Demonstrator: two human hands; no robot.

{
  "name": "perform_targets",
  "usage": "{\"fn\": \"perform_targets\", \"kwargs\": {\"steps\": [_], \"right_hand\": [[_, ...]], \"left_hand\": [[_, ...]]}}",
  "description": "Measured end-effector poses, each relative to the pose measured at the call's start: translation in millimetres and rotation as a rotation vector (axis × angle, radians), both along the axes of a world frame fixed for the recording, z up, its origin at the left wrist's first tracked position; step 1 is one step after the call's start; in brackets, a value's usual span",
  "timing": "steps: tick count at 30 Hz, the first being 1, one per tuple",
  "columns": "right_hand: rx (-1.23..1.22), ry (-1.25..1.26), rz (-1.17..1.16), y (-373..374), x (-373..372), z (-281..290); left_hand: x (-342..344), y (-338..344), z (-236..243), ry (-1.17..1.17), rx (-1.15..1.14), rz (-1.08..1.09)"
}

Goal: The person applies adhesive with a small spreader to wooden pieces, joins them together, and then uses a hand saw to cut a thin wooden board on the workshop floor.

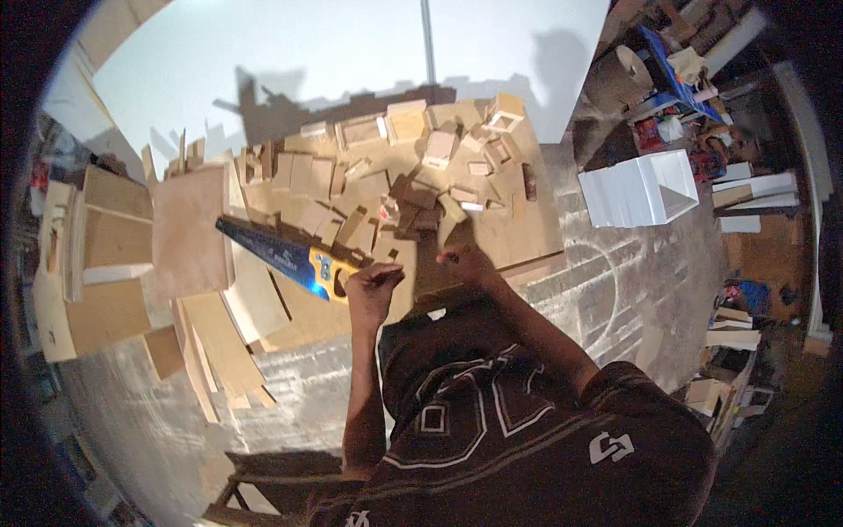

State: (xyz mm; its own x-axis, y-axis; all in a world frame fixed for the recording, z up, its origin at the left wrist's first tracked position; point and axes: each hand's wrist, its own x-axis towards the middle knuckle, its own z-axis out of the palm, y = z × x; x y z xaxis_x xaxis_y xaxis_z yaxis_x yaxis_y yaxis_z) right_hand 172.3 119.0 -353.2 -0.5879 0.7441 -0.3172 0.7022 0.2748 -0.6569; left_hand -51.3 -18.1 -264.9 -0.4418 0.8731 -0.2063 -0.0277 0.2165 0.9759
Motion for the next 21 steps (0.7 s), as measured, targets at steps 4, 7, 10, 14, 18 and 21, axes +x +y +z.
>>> {"fn": "perform_targets", "kwargs": {"steps": [4,7,10,14,18,21], "right_hand": [[0.143,-0.08,0.268,-12.9,6.2,6.4],[0.371,-0.246,0.326,-19.0,33.0,-15.4],[0.392,-0.258,0.385,-24.8,30.7,-14.1],[0.47,-0.267,0.558,-20.6,52.6,-27.6],[0.551,-0.152,0.536,-19.6,47.8,-29.1],[0.592,-0.141,0.582,0.6,69.3,-40.9]], "left_hand": [[-20.4,-7.3,-1.9,0.194,-0.261,-0.174],[-20.5,-6.6,-22.3,0.209,-0.267,-0.22],[-29.6,-11.1,-22.1,0.276,-0.234,-0.153],[-21.9,-0.6,-21.4,0.265,-0.281,-0.216],[-20.4,-3.6,-16.3,0.406,-0.322,-0.239],[-17.8,-3.8,-34.5,0.378,-0.246,-0.238]]}}
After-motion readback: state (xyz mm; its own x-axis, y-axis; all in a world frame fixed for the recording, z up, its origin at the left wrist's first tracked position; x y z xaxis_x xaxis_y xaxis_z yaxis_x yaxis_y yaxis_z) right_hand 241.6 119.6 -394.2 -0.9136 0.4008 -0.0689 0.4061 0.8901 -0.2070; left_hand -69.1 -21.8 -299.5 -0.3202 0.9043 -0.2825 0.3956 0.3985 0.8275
